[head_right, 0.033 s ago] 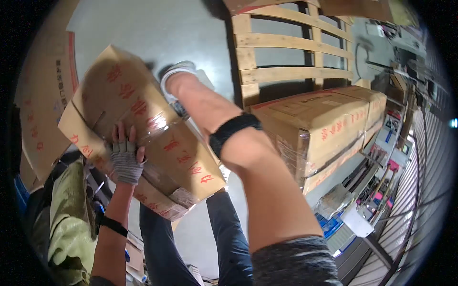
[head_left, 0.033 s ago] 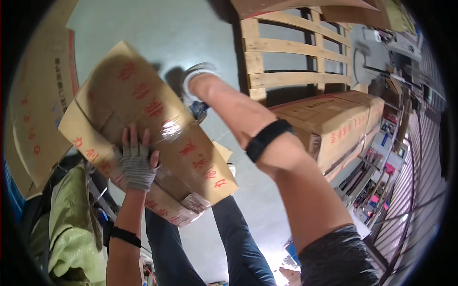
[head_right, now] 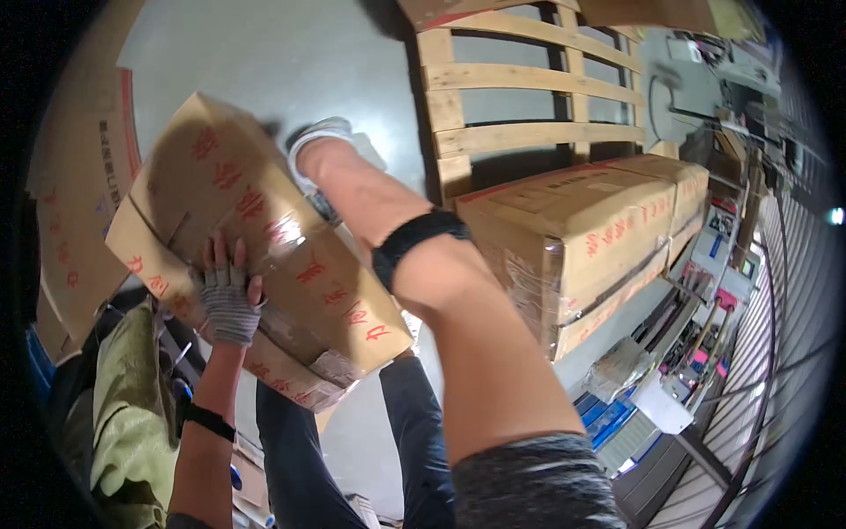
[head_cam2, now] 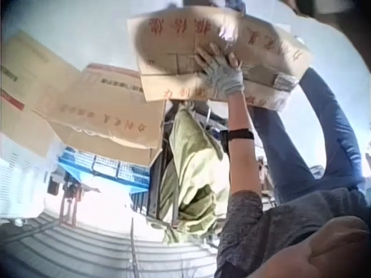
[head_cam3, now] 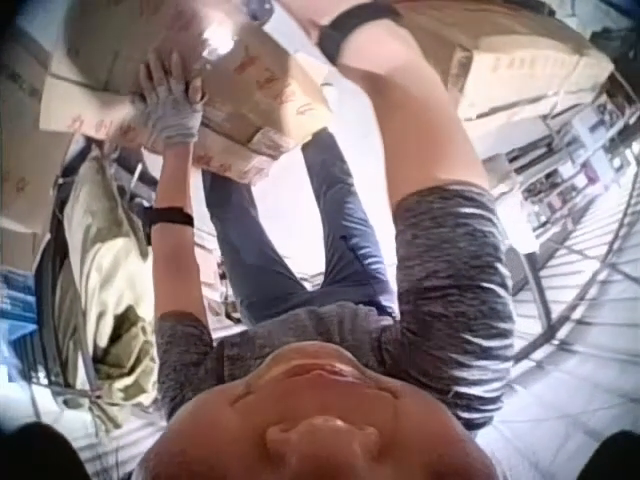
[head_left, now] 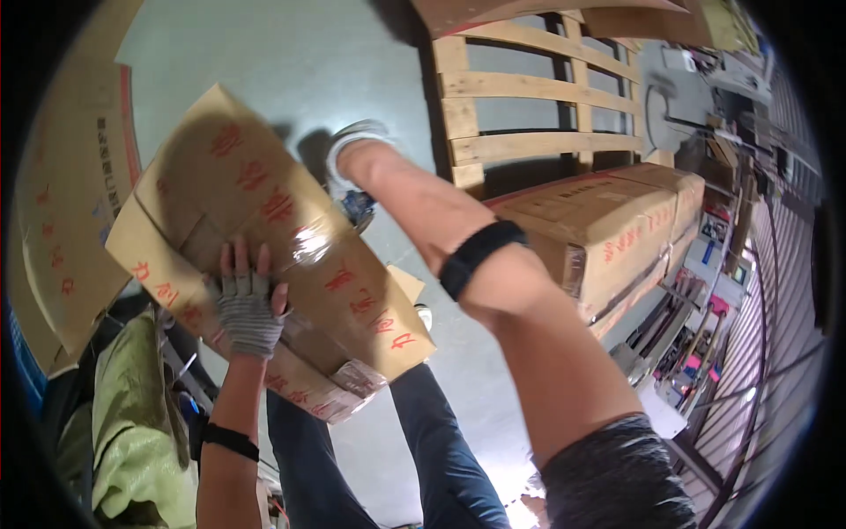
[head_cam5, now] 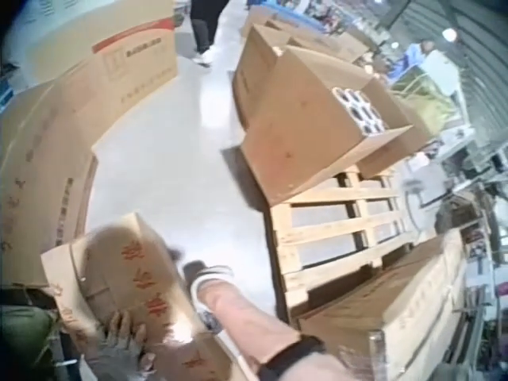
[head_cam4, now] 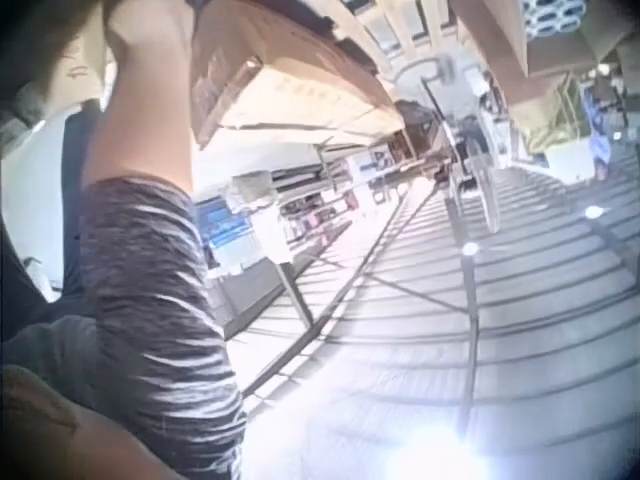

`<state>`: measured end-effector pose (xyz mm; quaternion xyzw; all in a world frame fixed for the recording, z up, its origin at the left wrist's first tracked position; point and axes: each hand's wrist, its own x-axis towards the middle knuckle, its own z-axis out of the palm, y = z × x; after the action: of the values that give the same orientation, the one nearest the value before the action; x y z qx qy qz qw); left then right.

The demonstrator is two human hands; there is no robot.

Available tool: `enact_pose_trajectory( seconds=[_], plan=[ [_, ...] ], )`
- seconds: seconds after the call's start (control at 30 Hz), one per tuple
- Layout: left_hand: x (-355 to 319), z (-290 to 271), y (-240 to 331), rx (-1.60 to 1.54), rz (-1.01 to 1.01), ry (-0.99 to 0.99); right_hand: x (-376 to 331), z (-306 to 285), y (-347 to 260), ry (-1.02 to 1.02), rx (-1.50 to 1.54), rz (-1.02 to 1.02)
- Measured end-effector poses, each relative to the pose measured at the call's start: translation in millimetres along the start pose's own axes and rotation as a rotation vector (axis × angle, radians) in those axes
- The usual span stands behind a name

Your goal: Packing rolls into cardboard boxes and sealing them with a tape dispenser.

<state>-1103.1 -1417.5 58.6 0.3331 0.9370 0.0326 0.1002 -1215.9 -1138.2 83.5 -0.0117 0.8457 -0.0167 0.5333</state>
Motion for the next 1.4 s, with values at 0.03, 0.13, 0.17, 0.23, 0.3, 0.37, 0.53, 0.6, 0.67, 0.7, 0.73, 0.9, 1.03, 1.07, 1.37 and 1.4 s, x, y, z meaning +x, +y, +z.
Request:
enact_pose_trajectory(
  seconds=[0.03,0.13,0.17,0.23,0.3,0.37,0.53,0.6,0.67,0.7,0.73,0.9,1.03,1.07,1.37,1.4],
  plan=[
    [2.2,-2.8,6.0,-0.018,0.023,0.021,3.1,4.7,7.5,-0.051,0.027,-0.060],
    [5.0,-0.2,13.6,0.058,0.021,-0.059,23.8,61.8,2.0,0.110,0.159,0.130],
    [3.1,-1.8,17.7,0.070,0.041,-0.031,16.5,80.4,10.7,0.172,0.223,0.194],
    [7.8,-10.0,16.6,0.043,0.047,-0.029,3.4,105.1,25.4,0.221,0.393,0.255],
    [15.5,-6.6,36.4,0.094,0.039,-0.059,-20.1,150.0,50.1,0.313,0.671,0.422],
    [14.2,-16.3,35.3,0.173,0.032,-0.074,-68.3,175.0,48.2,0.302,0.941,0.515],
    [30.8,-29.8,72.9,0.114,0.059,0.091,-204.8,285.5,44.7,0.197,1.283,0.520],
    [57.6,-45.9,127.6,0.023,0.251,0.125,-275.1,315.0,43.6,0.196,1.420,0.668],
    [74.0,-47.4,149.8,0.072,0.284,-0.134,-330.3,362.4,35.3,0.109,1.410,0.716],
    [82.7,-56.7,164.2,0.071,0.301,-0.147,-366.1,368.7,32.7,0.168,1.359,0.785],
    [88.9,-66.8,177.3,0.076,0.317,-0.163,-402.0,373.1,38.1,0.089,1.353,0.798],
    [70.9,-153.4,245.0,0.193,0.139,-0.389,-554.4,450.9,65.5,0.127,1.475,0.874],
    [-53.7,-210.2,263.2,-0.010,0.084,-0.435,-650.8,509.2,89.4,0.186,1.528,0.842],
    [-82.8,-200.0,233.9,-0.125,-0.007,-0.620,-662.1,511.4,103.0,0.227,1.536,0.804],
    [-292.7,-312.6,426.2,-0.767,-0.232,-0.863,-732.6,460.3,221.6,0.927,1.505,0.881],
    [-303.1,-312.7,438.5,-0.861,-0.130,-0.894,-713.0,462.2,236.0,1.027,1.355,0.918]
  ],
)
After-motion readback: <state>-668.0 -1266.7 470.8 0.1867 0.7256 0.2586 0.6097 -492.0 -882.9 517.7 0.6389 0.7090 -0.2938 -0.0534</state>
